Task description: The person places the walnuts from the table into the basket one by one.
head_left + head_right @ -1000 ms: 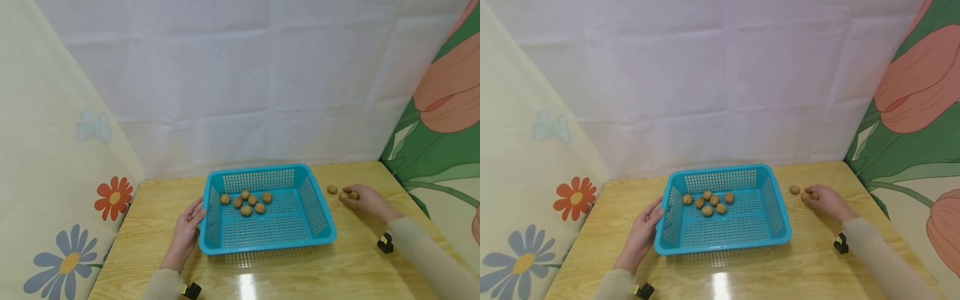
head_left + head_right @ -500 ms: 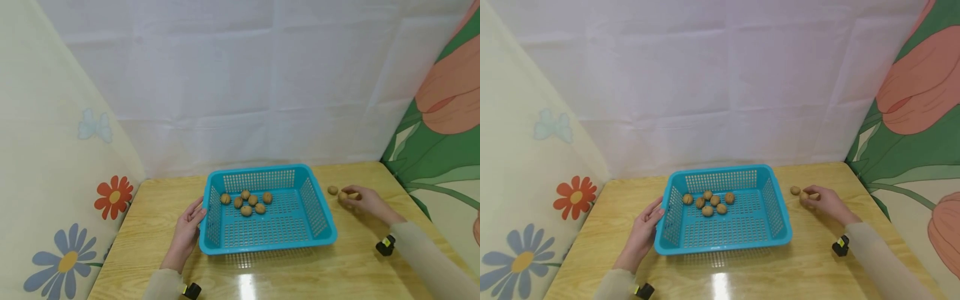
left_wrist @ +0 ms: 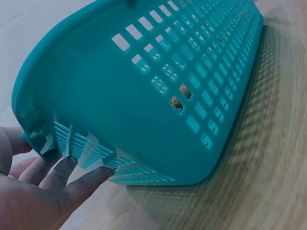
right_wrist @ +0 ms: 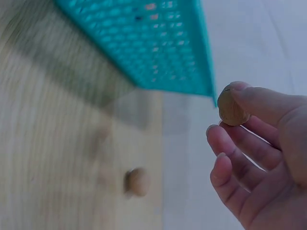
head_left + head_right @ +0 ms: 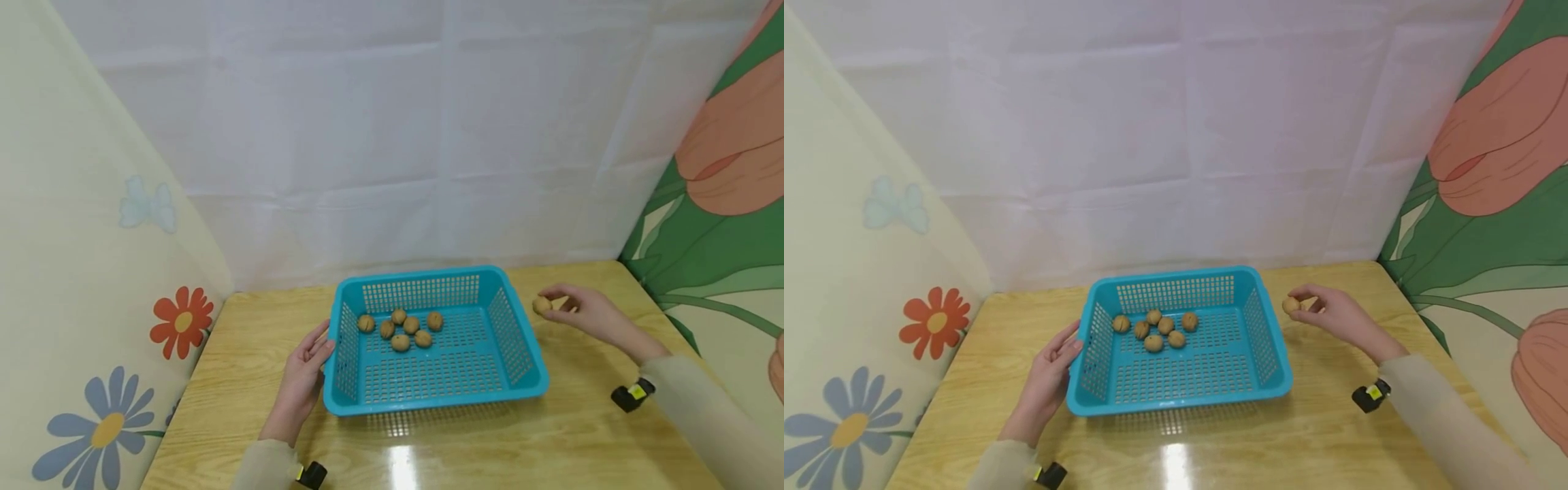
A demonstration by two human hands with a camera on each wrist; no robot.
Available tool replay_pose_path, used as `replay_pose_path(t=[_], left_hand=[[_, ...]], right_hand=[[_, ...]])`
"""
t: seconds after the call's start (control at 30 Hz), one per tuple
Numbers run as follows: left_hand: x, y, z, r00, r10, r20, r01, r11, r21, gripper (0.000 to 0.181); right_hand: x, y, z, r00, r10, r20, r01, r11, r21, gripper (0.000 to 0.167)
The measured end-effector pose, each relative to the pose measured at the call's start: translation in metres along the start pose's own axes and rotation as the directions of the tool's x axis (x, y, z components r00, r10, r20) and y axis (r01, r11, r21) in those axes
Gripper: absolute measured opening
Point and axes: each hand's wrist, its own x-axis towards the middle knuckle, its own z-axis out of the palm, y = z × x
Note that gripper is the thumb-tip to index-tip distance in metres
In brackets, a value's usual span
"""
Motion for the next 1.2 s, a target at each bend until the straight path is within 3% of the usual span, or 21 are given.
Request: replay_pose_path(t=[0.4,0.63,0.87,1.0,1.2], left_hand=[[0.0,0.0,-0.001,1.0,-0.002,0.001,0.002,1.0,-0.006,0.055],[-0.001,0.002,0.0,1.0,0.003,0.005,-0.003,1.0,-0.01,0.054],[-0.002,0.003,0.0,1.0,-0.006,0.005,0.006,1.0,0.002,0.055],[-0.002,0.003,0.0,1.0,-0.005,0.005,0.005,1.0,-0.014,0.054],[-0.002,0.003,0.0,1.0,0.001,0.007,0.0,1.0,-0.015,0.054]], right_hand=[[0.036,-0.063,0.006,0.983,-0.112,0.144,0.109,0.994,0.025,0.041],[0.067,-0.083,0.027,0.96,-0.166,0.226,0.176,0.984,-0.023,0.039],[0.095,-0.094,0.058,0.926,-0.186,0.329,0.179,0.982,0.051,0.034],[0.108,-0.097,0.079,0.911,-0.175,0.373,0.187,0.982,0.005,0.031],[0.117,-0.102,0.1,0.914,-0.069,0.401,0.108,0.991,-0.074,0.029]])
